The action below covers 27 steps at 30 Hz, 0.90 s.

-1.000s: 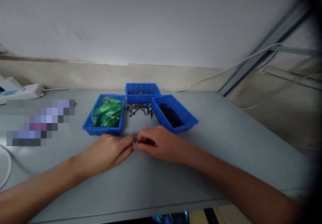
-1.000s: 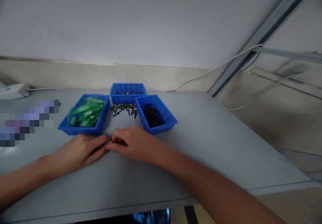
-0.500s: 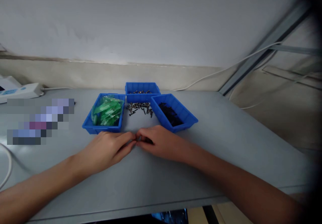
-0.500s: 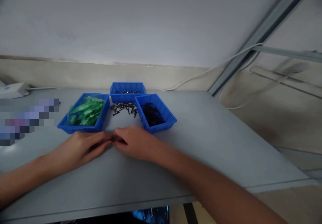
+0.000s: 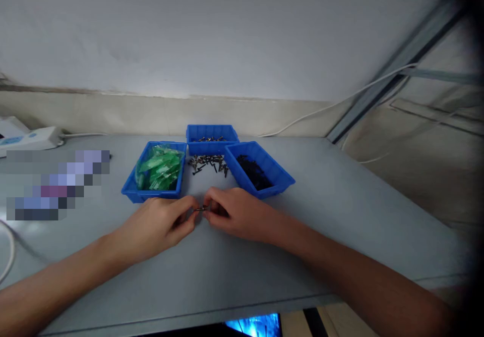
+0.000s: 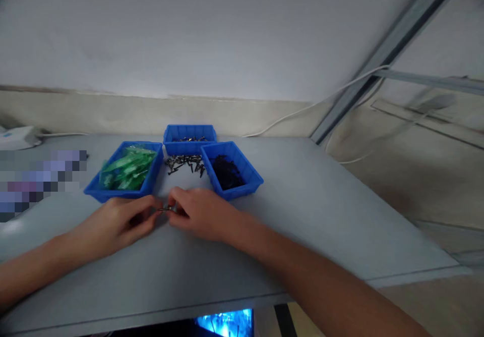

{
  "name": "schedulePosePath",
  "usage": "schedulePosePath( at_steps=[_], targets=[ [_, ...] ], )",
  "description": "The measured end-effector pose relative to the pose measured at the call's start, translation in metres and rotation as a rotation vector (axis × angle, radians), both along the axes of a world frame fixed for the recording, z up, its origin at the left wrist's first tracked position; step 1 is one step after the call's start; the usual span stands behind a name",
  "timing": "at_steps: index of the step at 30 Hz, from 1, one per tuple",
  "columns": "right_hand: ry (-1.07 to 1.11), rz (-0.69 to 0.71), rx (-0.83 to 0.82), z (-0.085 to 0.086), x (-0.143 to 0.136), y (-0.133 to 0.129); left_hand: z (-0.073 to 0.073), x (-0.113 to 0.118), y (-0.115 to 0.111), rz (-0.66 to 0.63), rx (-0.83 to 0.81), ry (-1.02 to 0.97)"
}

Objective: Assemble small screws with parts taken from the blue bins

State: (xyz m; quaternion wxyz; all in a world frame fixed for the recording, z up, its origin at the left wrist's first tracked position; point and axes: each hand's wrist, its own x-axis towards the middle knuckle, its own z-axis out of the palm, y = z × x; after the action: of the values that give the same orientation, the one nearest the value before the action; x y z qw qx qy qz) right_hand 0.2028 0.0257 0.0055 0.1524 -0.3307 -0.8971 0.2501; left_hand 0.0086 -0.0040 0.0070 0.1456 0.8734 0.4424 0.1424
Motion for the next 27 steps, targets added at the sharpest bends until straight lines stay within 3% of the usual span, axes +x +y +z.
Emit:
schedulePosePath(
  at_steps=[12, 19, 27],
  targets=[
    [0.144, 0.028, -0.102, 0.0012, -0.0016, -0.0030, -0.0022, 0.0002, 0.0006, -0.014, -0.043, 0.022],
    [0.065, 0.004, -0.021, 0.0013, -0.0013, 0.0001, -0.0018, 0.0001, 0.0009, 0.028, 0.003, 0.062],
    [0.012, 0.031, 0.047, -0.0015, -0.0013, 0.0005, -0.0061, 0.0017, 0.0019, -0.023, 0.060, 0.107]
  ],
)
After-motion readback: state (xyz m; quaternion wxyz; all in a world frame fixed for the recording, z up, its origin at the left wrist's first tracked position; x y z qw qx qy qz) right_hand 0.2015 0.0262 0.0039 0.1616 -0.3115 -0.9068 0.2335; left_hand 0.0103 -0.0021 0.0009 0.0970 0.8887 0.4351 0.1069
